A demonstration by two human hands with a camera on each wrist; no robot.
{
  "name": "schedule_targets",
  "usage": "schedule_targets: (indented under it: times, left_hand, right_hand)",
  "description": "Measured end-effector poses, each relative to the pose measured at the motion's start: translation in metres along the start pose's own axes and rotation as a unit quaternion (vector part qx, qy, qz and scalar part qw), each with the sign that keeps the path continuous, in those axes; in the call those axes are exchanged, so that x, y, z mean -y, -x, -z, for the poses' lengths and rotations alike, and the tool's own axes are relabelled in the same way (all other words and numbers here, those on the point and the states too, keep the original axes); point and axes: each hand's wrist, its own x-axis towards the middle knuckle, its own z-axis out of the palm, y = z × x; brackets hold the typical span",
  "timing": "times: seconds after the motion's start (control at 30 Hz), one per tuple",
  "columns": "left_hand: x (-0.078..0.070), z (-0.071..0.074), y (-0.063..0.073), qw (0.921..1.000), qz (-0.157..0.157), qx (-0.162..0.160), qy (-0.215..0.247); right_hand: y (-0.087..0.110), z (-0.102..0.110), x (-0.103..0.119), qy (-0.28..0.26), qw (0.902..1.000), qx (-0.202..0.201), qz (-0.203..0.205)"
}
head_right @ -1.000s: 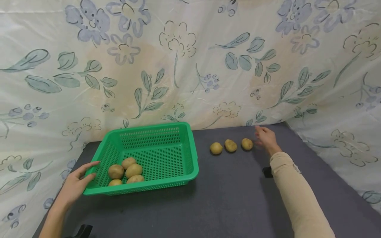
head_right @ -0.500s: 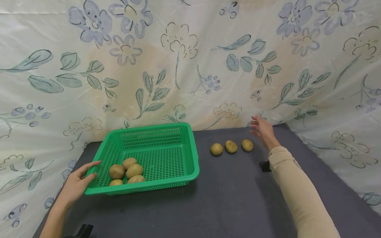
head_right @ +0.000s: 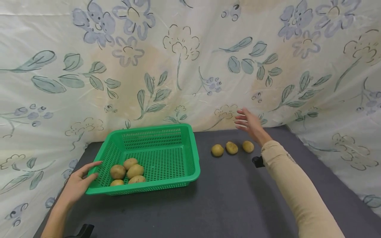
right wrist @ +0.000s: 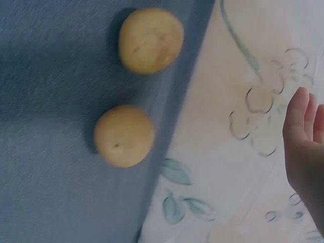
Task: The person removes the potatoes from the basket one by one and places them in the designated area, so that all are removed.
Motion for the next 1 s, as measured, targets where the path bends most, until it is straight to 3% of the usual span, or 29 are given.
schedule_targets:
  times: [0.3,0.53,1.0]
  left_hand:
    - [0.003,-0.001,0.000,1.0000,-0.006,0.000,-0.001]
    - [0.003,-0.002,-0.002,0.9999,-0.012,-0.005,0.002]
    - [0.004,0.000,-0.001,0.9999,-0.009,-0.009,0.000]
  right_hand:
    - [-0.005,-0.026,0.007,0.007,0.9971,0.075,0.004]
    - [-0.008,-0.051,0.014,0.030,0.9937,0.107,0.014]
    - [-0.022,-0.097,0.036,0.001,0.9846,0.175,0.003]
